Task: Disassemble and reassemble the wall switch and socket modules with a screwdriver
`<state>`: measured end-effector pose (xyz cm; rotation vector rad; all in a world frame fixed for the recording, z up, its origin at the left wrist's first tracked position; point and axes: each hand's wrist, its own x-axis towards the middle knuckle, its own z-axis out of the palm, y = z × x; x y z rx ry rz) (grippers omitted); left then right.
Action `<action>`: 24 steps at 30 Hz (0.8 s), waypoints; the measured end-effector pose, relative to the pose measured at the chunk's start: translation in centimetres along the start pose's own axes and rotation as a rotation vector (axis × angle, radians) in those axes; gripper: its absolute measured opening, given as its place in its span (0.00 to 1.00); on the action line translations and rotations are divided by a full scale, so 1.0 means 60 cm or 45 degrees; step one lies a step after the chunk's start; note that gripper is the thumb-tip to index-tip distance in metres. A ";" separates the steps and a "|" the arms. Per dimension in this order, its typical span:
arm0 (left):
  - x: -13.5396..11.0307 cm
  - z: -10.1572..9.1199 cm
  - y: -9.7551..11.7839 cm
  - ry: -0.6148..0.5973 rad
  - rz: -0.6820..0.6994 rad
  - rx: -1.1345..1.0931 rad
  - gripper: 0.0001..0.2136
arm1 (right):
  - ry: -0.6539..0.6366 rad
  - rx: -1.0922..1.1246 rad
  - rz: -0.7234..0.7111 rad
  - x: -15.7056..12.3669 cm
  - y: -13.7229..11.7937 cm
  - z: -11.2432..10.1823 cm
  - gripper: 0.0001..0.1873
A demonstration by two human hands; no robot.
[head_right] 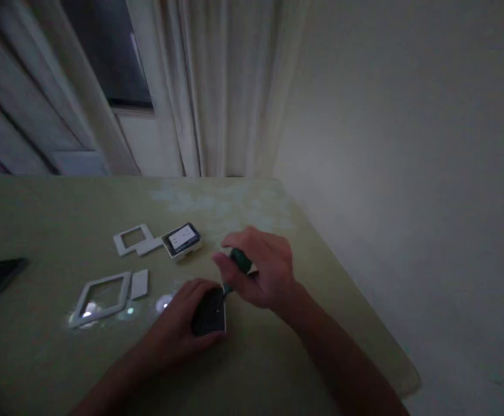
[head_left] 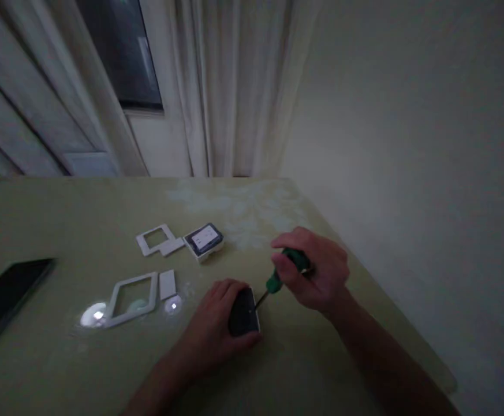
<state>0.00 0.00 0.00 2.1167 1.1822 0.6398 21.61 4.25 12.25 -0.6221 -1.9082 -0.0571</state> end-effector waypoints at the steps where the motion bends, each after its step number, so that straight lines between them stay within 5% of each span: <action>1: 0.003 0.003 0.001 0.006 -0.003 -0.010 0.32 | 0.054 0.012 0.053 0.001 0.003 -0.006 0.02; 8: -0.002 -0.039 -0.021 -0.076 -0.061 -0.175 0.52 | 0.065 0.089 0.216 0.005 0.004 -0.010 0.04; 13: -0.013 -0.081 -0.043 -0.249 -0.082 -0.213 0.44 | -0.106 0.147 0.111 -0.004 -0.007 0.020 0.05; 24: -0.012 -0.073 -0.041 -0.227 -0.013 -0.188 0.44 | -0.206 0.179 0.054 -0.023 -0.010 0.054 0.09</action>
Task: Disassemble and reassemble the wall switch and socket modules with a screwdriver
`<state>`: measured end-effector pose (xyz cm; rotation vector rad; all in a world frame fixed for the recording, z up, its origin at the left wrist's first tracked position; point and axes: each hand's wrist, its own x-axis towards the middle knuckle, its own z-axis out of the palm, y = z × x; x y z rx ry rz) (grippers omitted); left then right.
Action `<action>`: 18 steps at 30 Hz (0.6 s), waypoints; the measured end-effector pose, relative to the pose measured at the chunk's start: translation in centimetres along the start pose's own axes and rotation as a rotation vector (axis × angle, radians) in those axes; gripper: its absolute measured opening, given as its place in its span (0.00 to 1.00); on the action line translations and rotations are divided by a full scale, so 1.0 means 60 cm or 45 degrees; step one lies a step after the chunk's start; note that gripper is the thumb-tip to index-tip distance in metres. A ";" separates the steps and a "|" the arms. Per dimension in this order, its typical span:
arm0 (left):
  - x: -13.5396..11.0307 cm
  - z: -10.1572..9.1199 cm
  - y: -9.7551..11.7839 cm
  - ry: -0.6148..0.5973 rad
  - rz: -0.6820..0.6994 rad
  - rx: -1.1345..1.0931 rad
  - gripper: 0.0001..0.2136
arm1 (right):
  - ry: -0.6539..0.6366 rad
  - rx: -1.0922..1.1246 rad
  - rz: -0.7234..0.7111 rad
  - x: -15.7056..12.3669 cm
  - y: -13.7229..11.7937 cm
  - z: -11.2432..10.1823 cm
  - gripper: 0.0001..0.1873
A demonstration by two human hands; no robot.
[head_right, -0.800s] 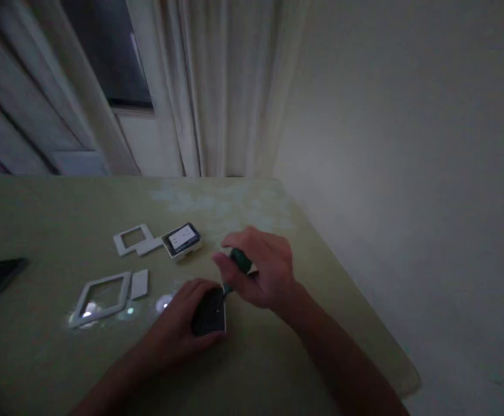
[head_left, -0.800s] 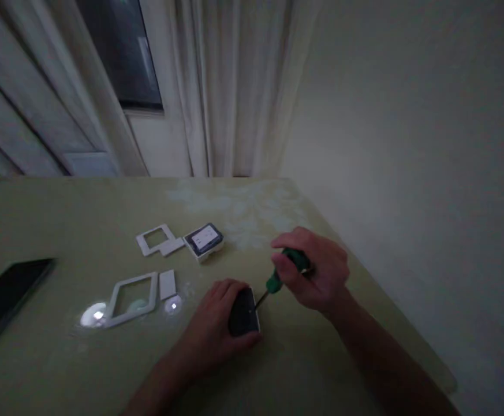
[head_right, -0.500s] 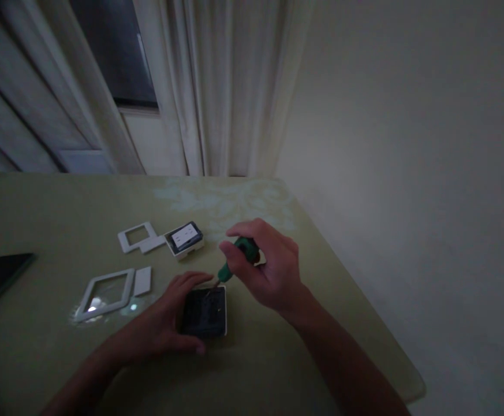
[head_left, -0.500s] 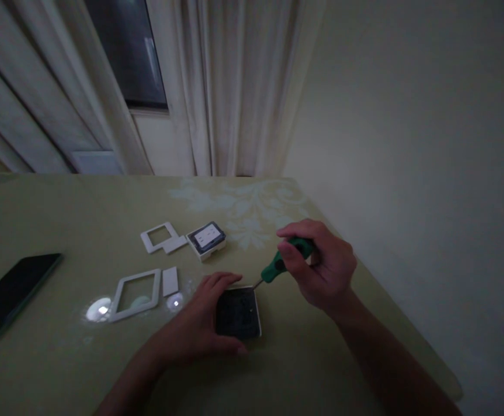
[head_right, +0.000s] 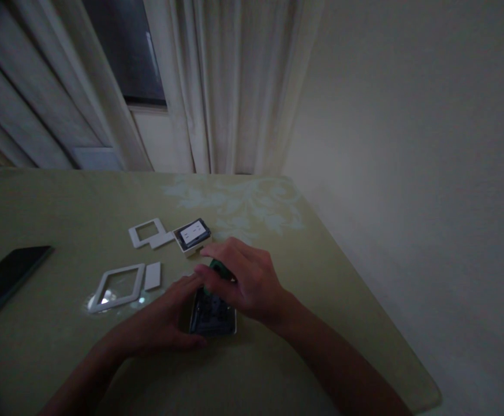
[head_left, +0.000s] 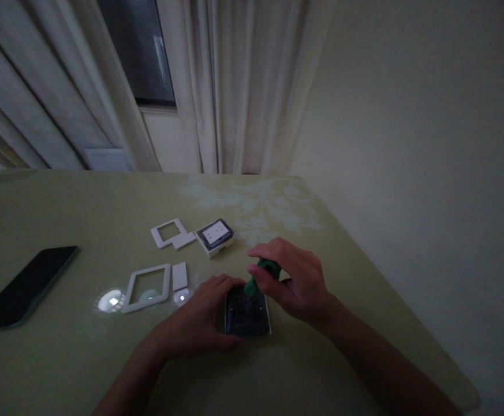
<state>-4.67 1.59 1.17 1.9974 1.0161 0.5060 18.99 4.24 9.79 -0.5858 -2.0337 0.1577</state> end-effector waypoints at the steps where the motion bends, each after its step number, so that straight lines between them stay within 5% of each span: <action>1: 0.000 0.000 0.001 -0.003 -0.007 0.004 0.43 | 0.001 -0.001 -0.003 -0.001 0.001 0.001 0.09; 18: 0.002 0.000 0.008 0.004 -0.019 0.011 0.41 | -0.028 -0.001 -0.059 0.001 -0.001 -0.005 0.10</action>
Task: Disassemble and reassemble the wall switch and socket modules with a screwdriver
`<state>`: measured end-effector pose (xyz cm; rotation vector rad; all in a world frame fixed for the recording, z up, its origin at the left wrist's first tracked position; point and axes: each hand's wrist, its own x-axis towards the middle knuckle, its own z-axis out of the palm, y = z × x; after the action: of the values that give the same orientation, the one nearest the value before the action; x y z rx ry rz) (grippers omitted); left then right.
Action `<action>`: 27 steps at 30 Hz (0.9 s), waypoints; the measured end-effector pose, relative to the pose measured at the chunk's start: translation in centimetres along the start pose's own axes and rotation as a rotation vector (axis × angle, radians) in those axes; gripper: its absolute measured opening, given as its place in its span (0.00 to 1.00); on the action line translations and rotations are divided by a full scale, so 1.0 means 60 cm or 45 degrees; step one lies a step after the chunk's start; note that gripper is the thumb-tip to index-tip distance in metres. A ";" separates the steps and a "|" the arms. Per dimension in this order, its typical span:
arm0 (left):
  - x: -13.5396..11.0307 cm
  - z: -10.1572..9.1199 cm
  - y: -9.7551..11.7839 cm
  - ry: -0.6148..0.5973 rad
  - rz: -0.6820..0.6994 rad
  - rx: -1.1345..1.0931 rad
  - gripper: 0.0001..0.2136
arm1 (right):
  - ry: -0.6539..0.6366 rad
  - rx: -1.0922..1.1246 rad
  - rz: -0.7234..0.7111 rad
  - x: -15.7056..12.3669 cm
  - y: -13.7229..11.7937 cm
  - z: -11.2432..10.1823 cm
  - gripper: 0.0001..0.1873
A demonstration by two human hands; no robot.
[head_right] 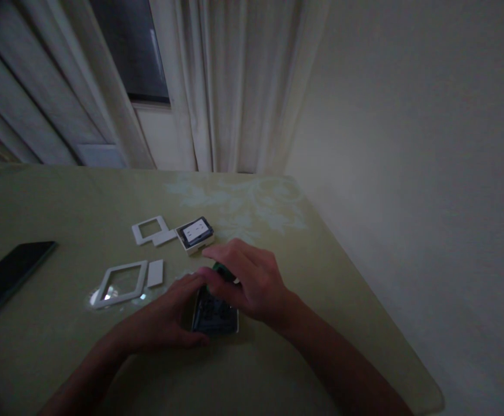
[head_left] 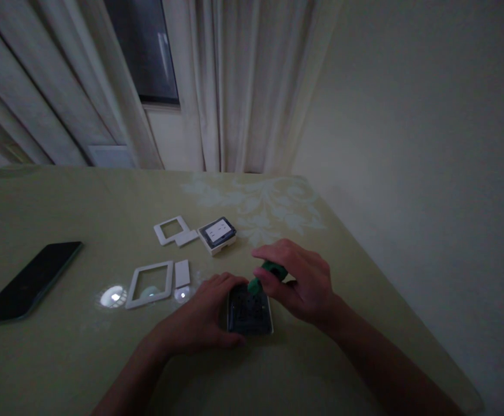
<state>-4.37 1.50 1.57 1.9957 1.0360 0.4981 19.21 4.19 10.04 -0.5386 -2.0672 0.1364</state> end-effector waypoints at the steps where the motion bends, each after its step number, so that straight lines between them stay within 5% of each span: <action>1: 0.000 0.000 0.000 -0.001 0.001 0.002 0.41 | 0.004 -0.006 0.007 0.000 0.000 0.000 0.09; 21: 0.001 0.001 -0.003 0.011 0.035 -0.010 0.42 | -0.020 0.006 0.019 -0.002 0.003 0.002 0.08; 27: 0.001 0.001 -0.003 0.006 0.030 -0.005 0.41 | -0.164 0.216 -0.023 0.009 -0.010 -0.004 0.17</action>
<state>-4.38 1.58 1.41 2.0064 1.0144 0.5173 18.95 3.84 10.81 -0.4160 -2.1608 0.3402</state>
